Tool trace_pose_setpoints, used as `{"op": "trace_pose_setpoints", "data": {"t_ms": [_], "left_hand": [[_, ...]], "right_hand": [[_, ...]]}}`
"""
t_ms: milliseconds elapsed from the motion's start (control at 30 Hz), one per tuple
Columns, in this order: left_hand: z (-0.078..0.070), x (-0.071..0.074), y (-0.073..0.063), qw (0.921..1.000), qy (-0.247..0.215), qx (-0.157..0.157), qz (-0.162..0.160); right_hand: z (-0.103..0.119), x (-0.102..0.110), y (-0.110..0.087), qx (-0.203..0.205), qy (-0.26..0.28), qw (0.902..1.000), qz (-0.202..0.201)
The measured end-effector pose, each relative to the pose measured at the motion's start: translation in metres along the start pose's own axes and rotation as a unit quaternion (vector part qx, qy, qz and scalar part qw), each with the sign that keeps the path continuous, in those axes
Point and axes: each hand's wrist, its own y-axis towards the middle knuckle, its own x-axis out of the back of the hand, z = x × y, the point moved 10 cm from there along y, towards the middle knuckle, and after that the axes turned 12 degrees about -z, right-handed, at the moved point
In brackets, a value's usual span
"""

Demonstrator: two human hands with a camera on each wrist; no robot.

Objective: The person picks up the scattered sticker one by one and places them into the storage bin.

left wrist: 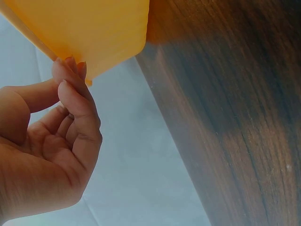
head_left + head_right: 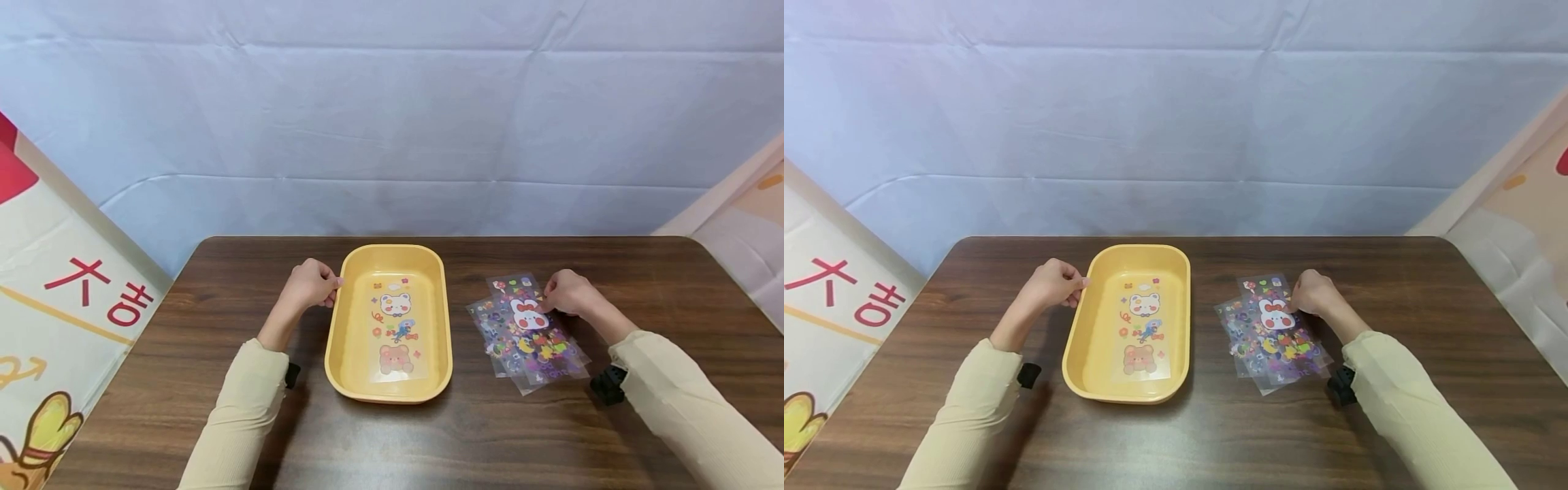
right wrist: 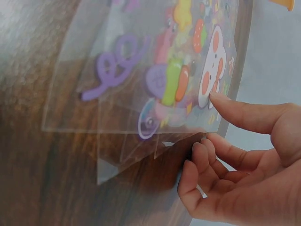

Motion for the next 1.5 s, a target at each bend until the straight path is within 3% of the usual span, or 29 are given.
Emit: {"op": "trace_pose_setpoints", "data": {"t_ms": [1133,1500], "left_hand": [[-0.0011,0.001,-0.0025,1.0,-0.005,-0.001,-0.003],[-0.0022,0.0019,-0.0022,1.0,-0.003,-0.006,-0.007]], "right_hand": [[0.0018,-0.0013,0.0007,-0.006,0.018,0.9998,0.0],[0.0026,-0.0007,0.0011,-0.015,-0.009,0.9998,-0.002]]}}
